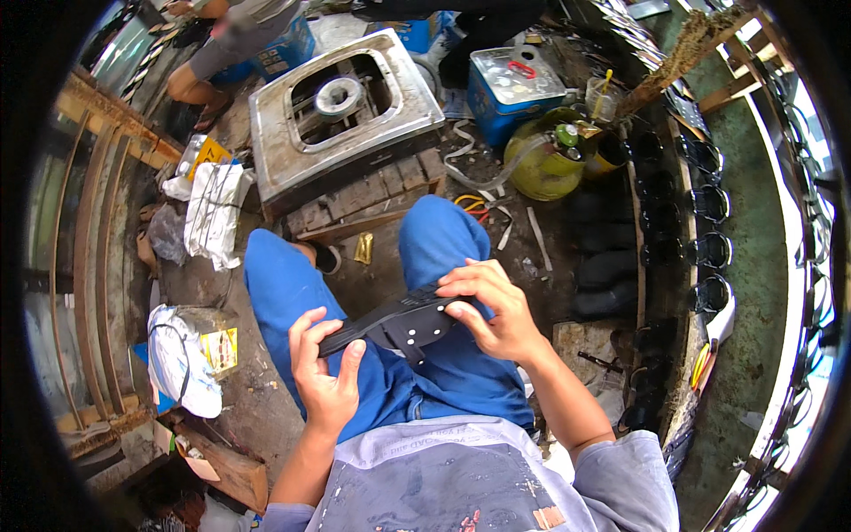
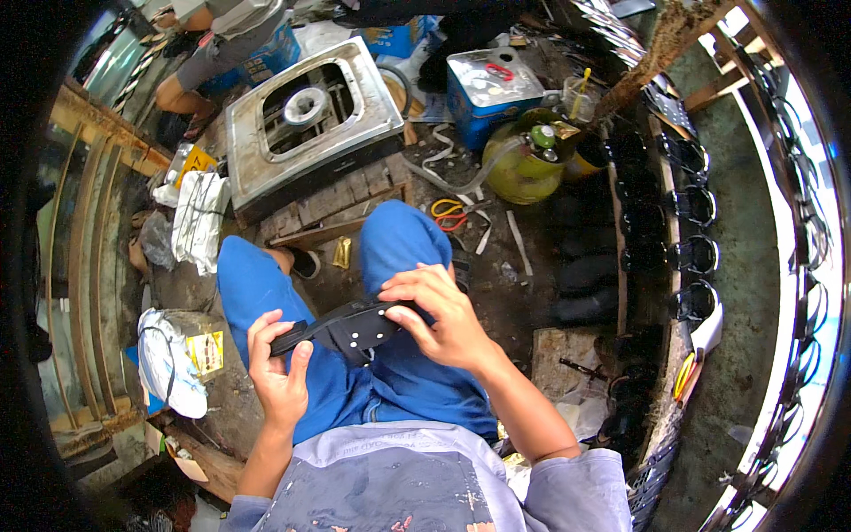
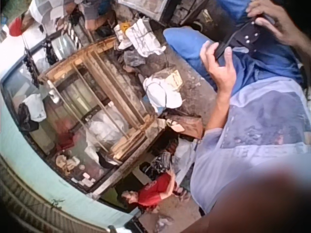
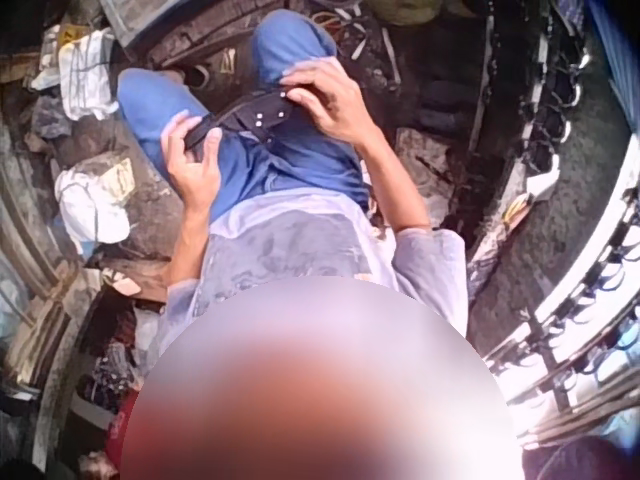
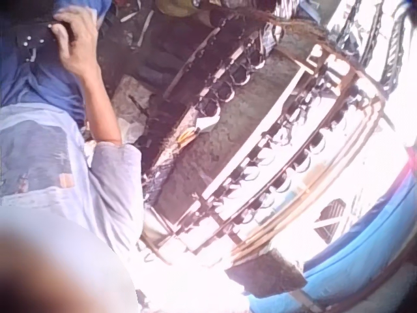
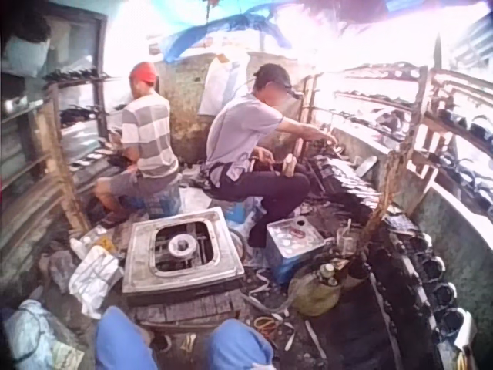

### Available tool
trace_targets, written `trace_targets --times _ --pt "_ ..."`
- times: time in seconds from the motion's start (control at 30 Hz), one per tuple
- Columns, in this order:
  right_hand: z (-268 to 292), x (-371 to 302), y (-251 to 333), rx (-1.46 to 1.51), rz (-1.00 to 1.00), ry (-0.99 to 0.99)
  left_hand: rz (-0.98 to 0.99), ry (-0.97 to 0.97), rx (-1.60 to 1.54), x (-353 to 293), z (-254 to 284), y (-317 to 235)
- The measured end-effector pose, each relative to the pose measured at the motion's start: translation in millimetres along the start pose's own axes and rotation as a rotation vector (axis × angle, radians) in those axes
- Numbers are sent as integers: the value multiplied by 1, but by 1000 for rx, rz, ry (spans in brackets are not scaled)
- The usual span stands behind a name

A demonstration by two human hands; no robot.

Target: The person sits and repeatedly presses and adjusts the sole of a black slip-on shoe, then places it on a nearby shelf. The person picks up another shoe and continues pressing and aligning the sole by hand.

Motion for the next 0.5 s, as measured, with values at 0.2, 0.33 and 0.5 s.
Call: trace_targets --times 0.2,0.33,0.5 --pt "-1 2 1 12 -4 -15 -72 8 3 2 1 -4" --pt "-2 5 0 -10 -8 -24 -61 6 -27 1 3 0" --pt "5 15 1 -11 -6 -70 116 -12 -405 -10 14 18"
Point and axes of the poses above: each hand's wrist, its own x-axis towards the middle knuckle, its own z-axis out of the back of the hand, y = z × x, the point moved 2 cm from there along x, towards the middle knuckle, and after that the axes turned 12 degrees about -z, right-handed, at the moved point
